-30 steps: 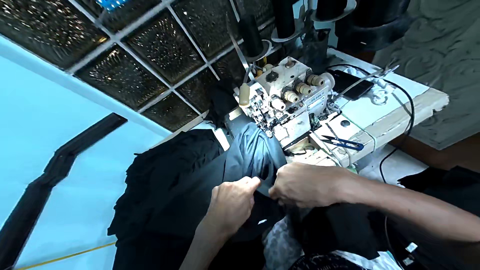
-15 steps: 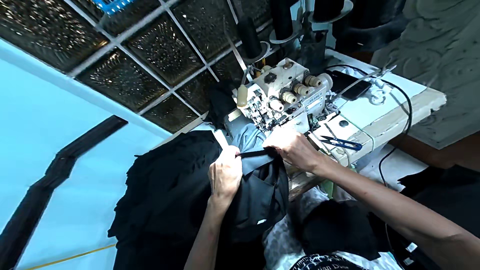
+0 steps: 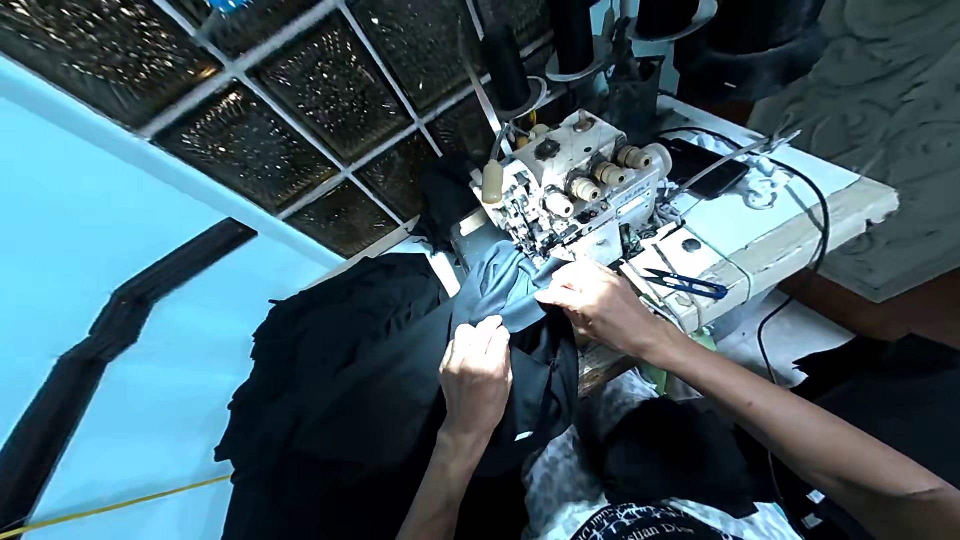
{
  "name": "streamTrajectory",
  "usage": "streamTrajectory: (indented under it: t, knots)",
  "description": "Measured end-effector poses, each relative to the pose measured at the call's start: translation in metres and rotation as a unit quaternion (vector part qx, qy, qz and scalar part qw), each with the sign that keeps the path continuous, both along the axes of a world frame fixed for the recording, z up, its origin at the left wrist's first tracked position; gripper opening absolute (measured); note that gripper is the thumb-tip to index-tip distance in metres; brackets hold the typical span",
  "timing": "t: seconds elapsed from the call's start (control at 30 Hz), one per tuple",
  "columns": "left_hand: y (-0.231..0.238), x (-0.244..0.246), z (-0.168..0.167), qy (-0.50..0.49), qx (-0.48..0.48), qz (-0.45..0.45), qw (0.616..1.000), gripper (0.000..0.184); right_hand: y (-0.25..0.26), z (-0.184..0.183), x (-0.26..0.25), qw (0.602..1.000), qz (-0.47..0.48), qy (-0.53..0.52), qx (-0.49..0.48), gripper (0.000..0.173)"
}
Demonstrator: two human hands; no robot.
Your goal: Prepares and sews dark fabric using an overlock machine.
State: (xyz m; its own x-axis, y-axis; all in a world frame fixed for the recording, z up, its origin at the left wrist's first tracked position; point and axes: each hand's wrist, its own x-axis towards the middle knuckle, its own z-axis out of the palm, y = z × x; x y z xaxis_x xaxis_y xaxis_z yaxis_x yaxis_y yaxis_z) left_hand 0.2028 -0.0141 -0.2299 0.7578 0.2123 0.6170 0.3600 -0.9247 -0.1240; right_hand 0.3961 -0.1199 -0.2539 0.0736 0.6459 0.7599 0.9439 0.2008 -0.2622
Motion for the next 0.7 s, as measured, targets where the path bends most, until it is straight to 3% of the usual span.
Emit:
streamTrajectory:
  t: [0.27,0.43,0.6,0.7]
  knots:
    - [0.003,0.011,-0.013,0.002,0.034,0.029,0.999,0.030,0.005,-0.006,-0.011,0.990,-0.069,-0.121,-0.011,0.011]
    - [0.011,0.013,-0.019,-0.016,0.060,0.020,0.998,0.020,0.005,-0.011,-0.012,0.986,-0.105,-0.123,0.025,0.013]
    - [0.019,0.004,0.005,0.033,-0.075,-0.022,0.996,0.018,-0.012,0.001,-0.004,0.989,-0.127,-0.078,-0.006,0.009]
    - [0.019,-0.013,0.040,0.108,-0.195,-0.088,0.971,0.021,-0.025,0.009,-0.008,0.995,-0.088,-0.032,-0.030,0.009]
